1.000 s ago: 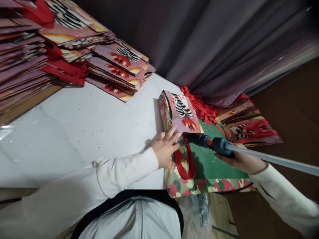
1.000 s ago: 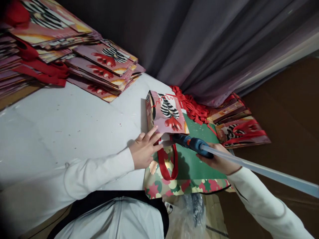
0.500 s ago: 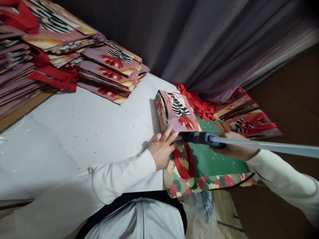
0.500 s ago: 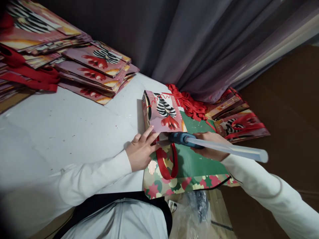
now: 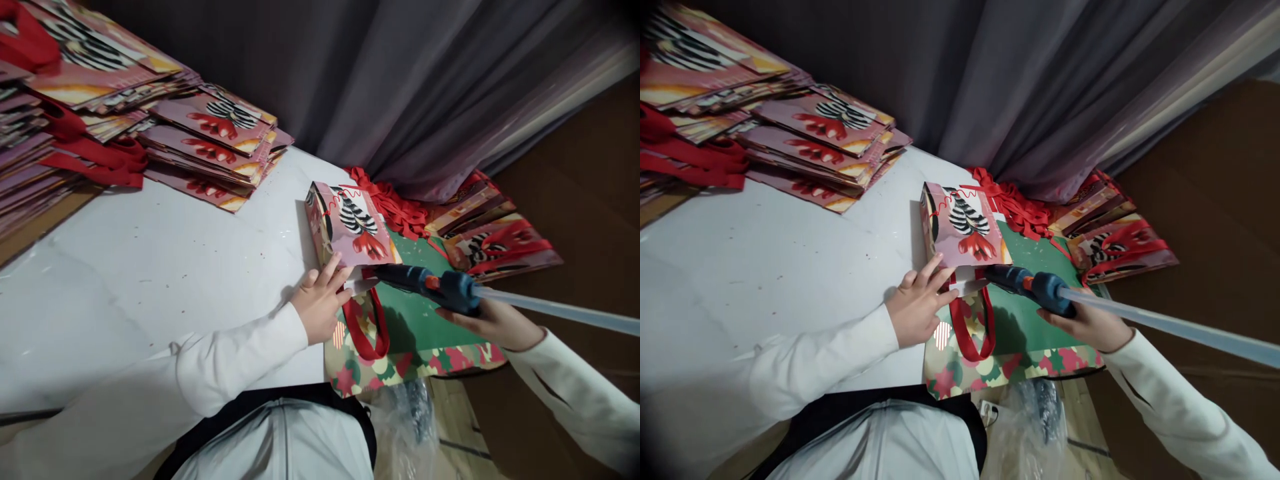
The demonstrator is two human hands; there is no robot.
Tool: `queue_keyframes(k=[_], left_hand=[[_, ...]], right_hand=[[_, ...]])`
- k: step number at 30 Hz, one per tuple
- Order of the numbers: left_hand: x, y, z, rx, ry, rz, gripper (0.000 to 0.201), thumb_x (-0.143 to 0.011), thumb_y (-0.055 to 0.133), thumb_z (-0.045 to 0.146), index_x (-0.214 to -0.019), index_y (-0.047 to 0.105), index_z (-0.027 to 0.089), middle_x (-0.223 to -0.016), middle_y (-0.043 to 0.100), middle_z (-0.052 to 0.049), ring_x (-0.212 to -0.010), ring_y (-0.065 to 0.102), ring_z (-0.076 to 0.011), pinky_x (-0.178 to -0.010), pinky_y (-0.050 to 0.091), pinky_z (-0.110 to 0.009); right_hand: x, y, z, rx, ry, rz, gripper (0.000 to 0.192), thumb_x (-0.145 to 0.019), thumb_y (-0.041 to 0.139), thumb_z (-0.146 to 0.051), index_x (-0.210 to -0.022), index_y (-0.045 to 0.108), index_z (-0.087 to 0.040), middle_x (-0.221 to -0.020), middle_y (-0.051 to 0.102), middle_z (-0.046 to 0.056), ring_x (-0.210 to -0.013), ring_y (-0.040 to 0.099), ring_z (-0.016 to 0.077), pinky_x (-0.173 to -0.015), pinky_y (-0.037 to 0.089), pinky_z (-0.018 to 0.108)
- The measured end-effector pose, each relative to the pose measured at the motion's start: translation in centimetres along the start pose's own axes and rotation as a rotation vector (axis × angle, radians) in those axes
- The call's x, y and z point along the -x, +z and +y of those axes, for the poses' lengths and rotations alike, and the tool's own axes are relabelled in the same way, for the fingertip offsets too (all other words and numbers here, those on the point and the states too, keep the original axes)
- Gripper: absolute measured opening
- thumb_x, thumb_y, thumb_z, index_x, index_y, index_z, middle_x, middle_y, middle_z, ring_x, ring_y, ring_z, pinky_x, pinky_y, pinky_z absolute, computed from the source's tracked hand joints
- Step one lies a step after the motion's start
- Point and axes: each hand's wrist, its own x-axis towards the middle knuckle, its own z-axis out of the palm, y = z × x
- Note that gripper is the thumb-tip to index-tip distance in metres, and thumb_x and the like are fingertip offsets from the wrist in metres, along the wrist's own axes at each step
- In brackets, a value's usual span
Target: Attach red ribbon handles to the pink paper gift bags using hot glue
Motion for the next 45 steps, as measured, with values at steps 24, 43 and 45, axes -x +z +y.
queue_keyframes(k=[24,43,45], left_hand=[[0.0,0.5,-0.6,-0.002,0.007,-0.033,0.053,-0.069,0.063,0.025,-0.122,0.061,0.029,-0.149,0.035,-0.008,-0.143,0.01,-0.037,-0.092,0.029,-0.045],[0.2,0.8,-0.4,-0.013,0.026,0.032,0.054,-0.067,0.064,0.023,-0.12,0.063,0.03,-0.146,0.041,-0.009,-0.143,0.013,-0.0359,-0.09,0.026,-0.044],[0.2,0.8,-0.4,-0.013,0.028,0.028,0.054,-0.067,0.064,0.023,-0.121,0.062,0.029,-0.146,0.041,-0.009,-0.143,0.013,-0.0361,-0.091,0.026,-0.044]], right_hand=[[-2.5,3.7,-1.6,-0.48,-0.019,-0.157,0.041,-0.077,0.064,-0.047,-0.098,0.067,-0.012,-0.093,0.072,0.008,-0.081,0.065,0.0222,-0.076,0.054,0.034],[0.7,-0.4,-0.4,-0.406,0.161,-0.113,0.043,-0.07,0.067,-0.056,-0.088,0.071,-0.018,-0.075,0.066,0.005,-0.071,0.062,0.0225,-0.06,0.055,0.031],[0.7,0.0,-0.7,-0.412,0.162,-0.117,0.044,-0.07,0.067,-0.057,-0.09,0.071,-0.018,-0.078,0.067,0.005,-0.073,0.062,0.0231,-0.062,0.055,0.032]])
